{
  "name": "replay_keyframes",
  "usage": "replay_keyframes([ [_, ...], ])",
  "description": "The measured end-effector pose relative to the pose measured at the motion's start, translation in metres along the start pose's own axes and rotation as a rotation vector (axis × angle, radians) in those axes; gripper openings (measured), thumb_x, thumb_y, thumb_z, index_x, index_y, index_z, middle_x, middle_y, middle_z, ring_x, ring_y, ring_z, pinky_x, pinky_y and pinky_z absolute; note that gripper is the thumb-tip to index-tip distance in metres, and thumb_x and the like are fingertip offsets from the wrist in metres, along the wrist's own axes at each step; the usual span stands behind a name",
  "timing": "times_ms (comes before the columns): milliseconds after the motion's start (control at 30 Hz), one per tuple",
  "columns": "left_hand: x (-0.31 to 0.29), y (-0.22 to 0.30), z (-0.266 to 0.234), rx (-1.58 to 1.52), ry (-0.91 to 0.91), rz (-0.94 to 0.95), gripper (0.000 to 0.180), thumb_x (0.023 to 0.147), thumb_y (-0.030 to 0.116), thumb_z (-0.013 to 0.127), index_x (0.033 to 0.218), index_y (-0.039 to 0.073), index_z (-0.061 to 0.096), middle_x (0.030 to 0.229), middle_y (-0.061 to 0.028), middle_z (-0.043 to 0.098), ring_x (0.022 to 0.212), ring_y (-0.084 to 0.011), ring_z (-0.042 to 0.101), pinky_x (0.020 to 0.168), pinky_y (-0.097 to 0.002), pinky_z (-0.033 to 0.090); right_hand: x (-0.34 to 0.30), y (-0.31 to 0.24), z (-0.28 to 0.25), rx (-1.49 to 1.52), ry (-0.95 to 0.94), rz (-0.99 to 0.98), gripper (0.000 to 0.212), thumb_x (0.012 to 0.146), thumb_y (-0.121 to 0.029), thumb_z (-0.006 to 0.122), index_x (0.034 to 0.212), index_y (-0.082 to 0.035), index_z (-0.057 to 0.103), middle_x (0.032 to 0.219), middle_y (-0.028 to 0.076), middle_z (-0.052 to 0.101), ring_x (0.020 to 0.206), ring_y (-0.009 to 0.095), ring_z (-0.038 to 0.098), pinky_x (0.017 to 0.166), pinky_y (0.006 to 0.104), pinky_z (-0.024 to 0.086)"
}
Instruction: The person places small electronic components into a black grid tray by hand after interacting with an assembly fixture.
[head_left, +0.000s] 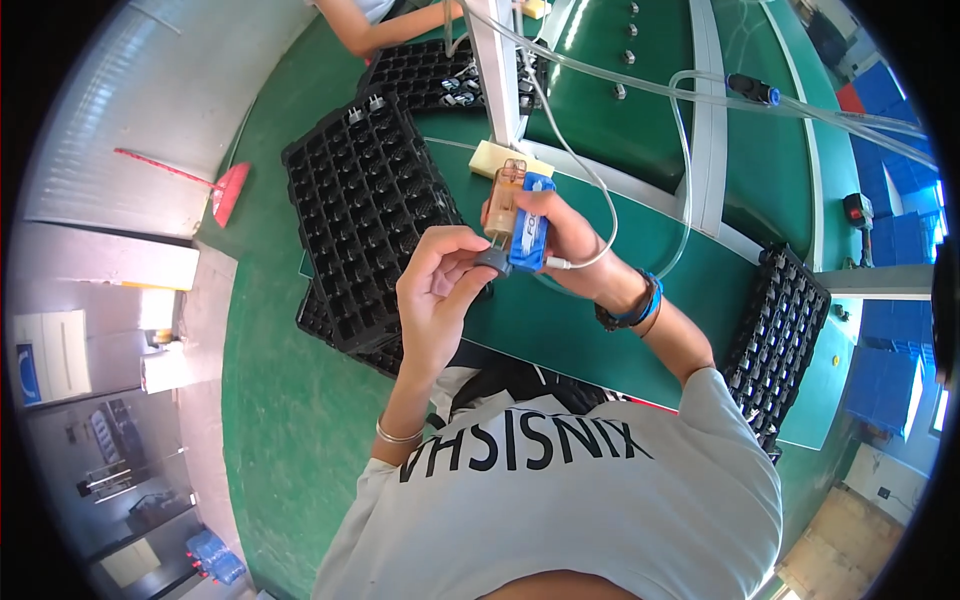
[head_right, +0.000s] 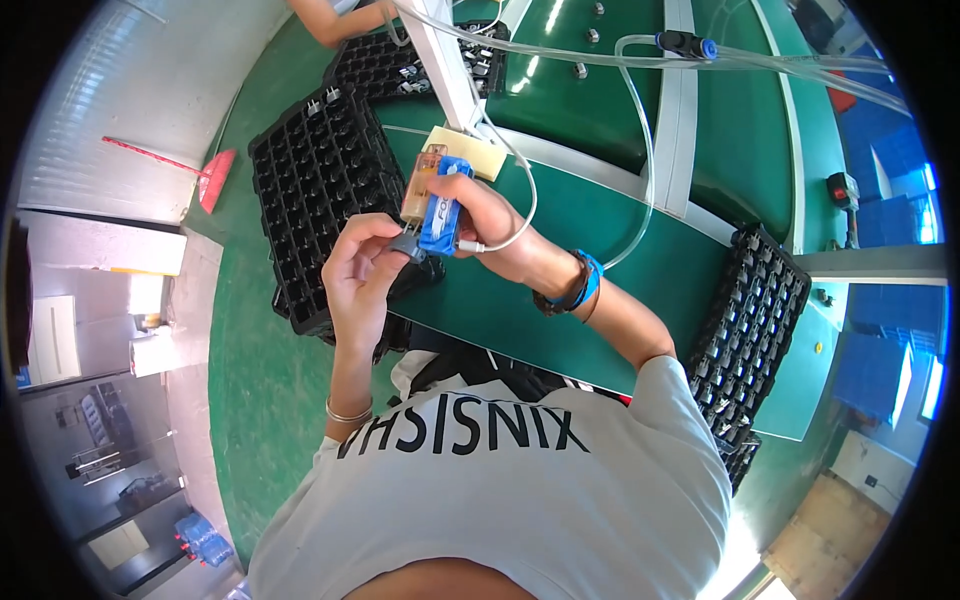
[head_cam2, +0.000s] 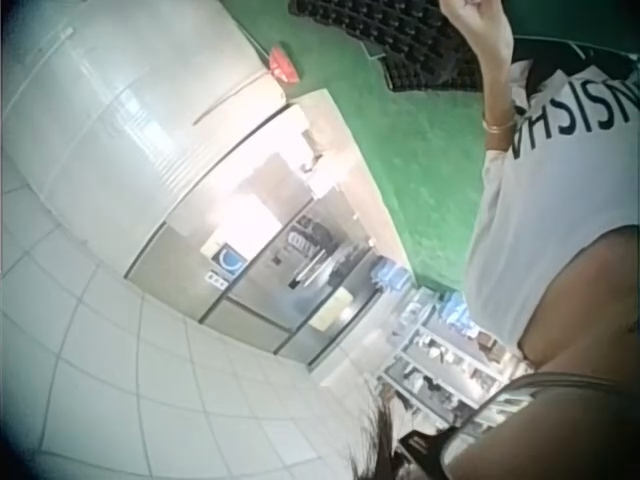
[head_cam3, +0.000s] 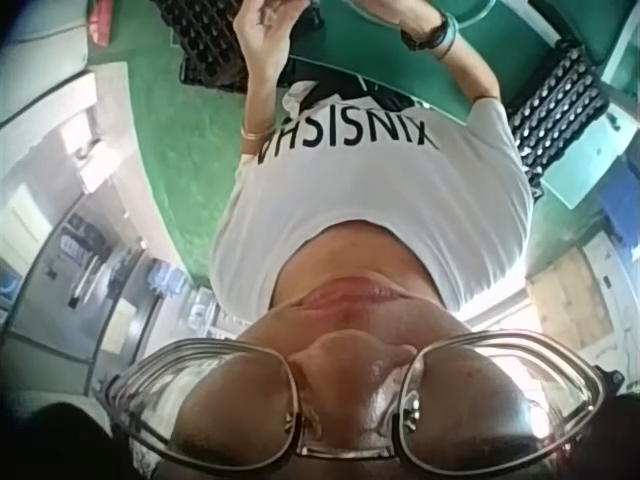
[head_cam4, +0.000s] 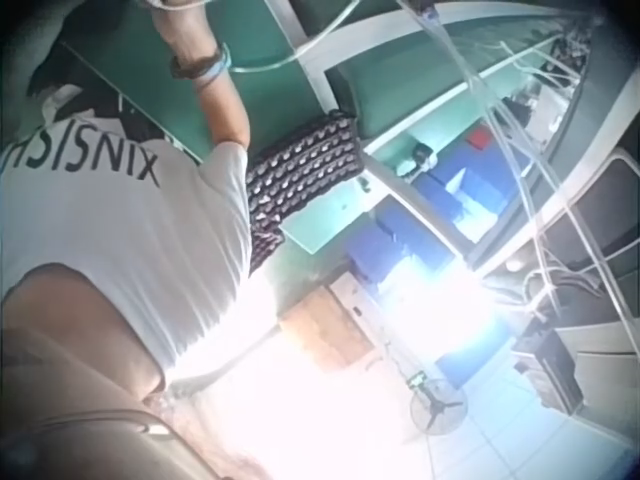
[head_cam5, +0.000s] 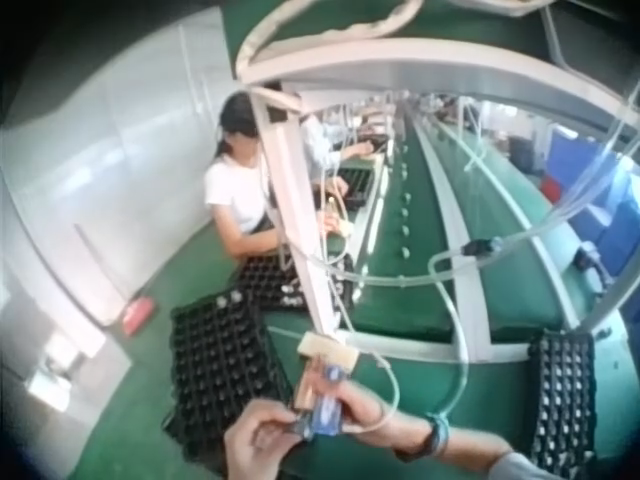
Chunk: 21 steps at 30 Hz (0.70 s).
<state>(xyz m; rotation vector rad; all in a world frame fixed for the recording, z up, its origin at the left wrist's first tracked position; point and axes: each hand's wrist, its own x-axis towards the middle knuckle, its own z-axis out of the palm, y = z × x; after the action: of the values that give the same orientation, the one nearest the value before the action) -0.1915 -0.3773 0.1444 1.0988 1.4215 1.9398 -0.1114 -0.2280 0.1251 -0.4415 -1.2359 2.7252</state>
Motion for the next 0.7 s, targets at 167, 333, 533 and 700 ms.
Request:
replay_keyframes([
  [167,-0.003,-0.002,0.000,0.022,0.010,0.042,0.024,0.076,-0.013,0.060,0.097,-0.003,0.053,0.099,-0.0063,0.049,0.091,-0.0136,0.056,0.084,-0.0260,0.047,-0.014,-0.008,0.009,-0.056,-0.047,0.016,0.042,0.083,-0.037,0.050,0.110,-0.004,0.051,0.089,0.003,0.058,0.071,0.008,0.055,0.057,0.0223,0.043],
  [333,-0.005,-0.002,0.000,0.103,0.052,0.097,0.030,0.074,-0.009,0.064,0.101,-0.001,0.054,0.099,-0.0069,0.051,0.093,-0.0143,0.055,0.083,-0.0265,0.047,-0.010,-0.002,0.011,-0.122,-0.083,-0.075,0.044,0.082,-0.040,0.052,0.110,-0.005,0.050,0.093,0.006,0.056,0.082,0.011,0.056,0.071,0.0244,0.045],
  [533,0.047,0.005,-0.040,0.595,0.092,0.032,0.032,0.074,-0.001,0.066,0.105,0.003,0.057,0.102,-0.0078,0.058,0.090,-0.0162,0.058,0.078,-0.0277,0.047,0.050,0.002,-0.073,-0.153,0.198,-0.380,0.035,0.084,-0.028,0.054,0.109,-0.004,0.048,0.100,0.004,0.054,0.091,0.012,0.055,0.082,0.0292,0.045],
  [700,0.116,-0.036,-0.152,1.045,0.157,0.150,0.021,0.080,0.003,0.060,0.101,0.004,0.059,0.095,-0.0088,0.061,0.083,-0.0176,0.060,0.073,-0.0278,0.047,0.093,0.017,-0.096,-0.867,0.264,-0.688,0.025,0.082,-0.018,0.059,0.098,0.000,0.049,0.083,0.010,0.057,0.076,0.026,0.058,0.072,0.0305,0.046],
])
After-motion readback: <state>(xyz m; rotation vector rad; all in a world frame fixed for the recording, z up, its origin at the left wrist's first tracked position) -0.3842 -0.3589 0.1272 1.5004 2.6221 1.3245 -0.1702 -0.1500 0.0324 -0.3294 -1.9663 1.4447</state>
